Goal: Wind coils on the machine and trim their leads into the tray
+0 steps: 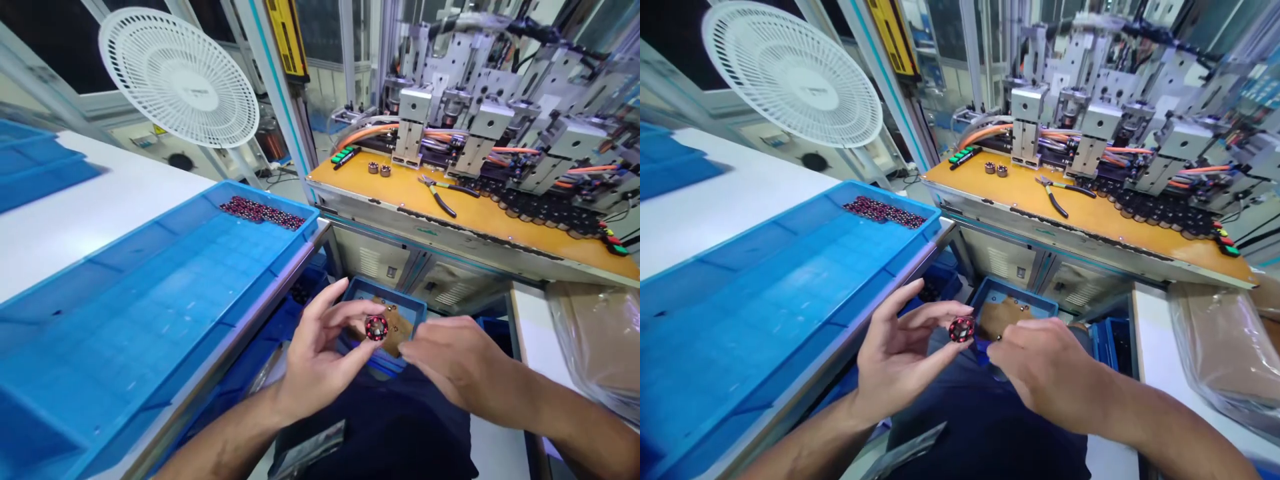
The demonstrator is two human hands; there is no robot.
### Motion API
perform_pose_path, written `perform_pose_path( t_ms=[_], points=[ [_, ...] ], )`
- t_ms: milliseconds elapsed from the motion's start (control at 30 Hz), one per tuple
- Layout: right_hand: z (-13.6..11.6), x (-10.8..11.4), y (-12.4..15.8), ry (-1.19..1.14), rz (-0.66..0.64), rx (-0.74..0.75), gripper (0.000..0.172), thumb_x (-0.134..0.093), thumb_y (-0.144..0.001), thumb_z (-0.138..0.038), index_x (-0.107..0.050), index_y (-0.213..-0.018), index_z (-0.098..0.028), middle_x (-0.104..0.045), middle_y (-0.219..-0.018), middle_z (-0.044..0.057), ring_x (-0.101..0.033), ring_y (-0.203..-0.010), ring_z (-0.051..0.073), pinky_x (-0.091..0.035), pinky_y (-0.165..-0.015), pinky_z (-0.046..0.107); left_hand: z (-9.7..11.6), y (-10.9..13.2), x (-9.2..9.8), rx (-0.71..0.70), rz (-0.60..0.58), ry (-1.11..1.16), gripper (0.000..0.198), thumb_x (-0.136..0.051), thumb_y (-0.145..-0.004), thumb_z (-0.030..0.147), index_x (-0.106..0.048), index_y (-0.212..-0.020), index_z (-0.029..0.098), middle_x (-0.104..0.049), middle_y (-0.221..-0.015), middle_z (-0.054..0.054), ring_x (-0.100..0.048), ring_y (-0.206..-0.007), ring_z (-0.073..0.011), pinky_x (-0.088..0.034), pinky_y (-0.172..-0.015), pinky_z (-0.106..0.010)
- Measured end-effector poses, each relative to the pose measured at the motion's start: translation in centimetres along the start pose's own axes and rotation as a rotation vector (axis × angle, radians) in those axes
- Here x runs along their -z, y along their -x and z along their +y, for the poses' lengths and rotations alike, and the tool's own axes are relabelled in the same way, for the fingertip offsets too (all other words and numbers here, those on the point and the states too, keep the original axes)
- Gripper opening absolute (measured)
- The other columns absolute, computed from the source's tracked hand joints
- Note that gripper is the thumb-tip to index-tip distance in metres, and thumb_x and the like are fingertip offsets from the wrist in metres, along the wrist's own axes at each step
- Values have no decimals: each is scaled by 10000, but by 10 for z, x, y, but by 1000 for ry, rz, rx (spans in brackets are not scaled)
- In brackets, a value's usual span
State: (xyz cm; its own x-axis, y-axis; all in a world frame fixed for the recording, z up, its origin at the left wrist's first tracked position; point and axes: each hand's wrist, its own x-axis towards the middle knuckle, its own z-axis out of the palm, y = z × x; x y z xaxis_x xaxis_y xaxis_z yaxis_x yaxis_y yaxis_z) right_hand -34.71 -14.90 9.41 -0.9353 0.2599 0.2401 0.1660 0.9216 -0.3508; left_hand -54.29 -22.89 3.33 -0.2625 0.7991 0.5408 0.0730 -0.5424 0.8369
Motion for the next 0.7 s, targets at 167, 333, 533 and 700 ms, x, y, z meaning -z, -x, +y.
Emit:
perform_pose_path(
  t_ms=[167, 333, 533, 700],
  points=[
    [-9, -20, 9, -419, 9, 33, 215, -488, -991, -171, -690, -928, -134, -580, -617, 1, -494, -554, 102, -364, -560, 237, 1, 0, 1, 125, 46, 85, 858, -746, -735, -43, -404, -1426, 336, -753, -1042, -23, -729, -856, -117, -605, -780, -205],
    [-7, -23, 1, -803, 164, -336, 225, -807, -792, -332, -675, -886, -175, -642, -786, 2, -573, -719, 112, -439, -681, 219, -2, 5, 0, 43, -37, 118, 841, -665, -782, -82, -383, -1450, 345, -731, -1168, -41, -721, -1002, -138, -594, -878, -226],
    [-12, -51, -12, -1293, 467, -561, 279, -721, -863, -381, -559, -747, -185, -547, -696, -32, -500, -651, 98, -404, -628, 231, -2, 9, -6, 11, -91, 134, 848, -635, -789, -103, -368, -1466, 333, -719, -1210, -46, -711, -1040, -136, -583, -913, -225],
    [-18, -69, -1, -1395, 532, -590, 276, -701, -884, -412, -569, -801, -184, -533, -694, -37, -481, -630, 91, -377, -629, 240, -2, 10, -2, 61, -94, 166, 828, -596, -814, -107, -351, -1470, 336, -708, -1229, -39, -711, -1026, -112, -572, -914, -196]
  ],
)
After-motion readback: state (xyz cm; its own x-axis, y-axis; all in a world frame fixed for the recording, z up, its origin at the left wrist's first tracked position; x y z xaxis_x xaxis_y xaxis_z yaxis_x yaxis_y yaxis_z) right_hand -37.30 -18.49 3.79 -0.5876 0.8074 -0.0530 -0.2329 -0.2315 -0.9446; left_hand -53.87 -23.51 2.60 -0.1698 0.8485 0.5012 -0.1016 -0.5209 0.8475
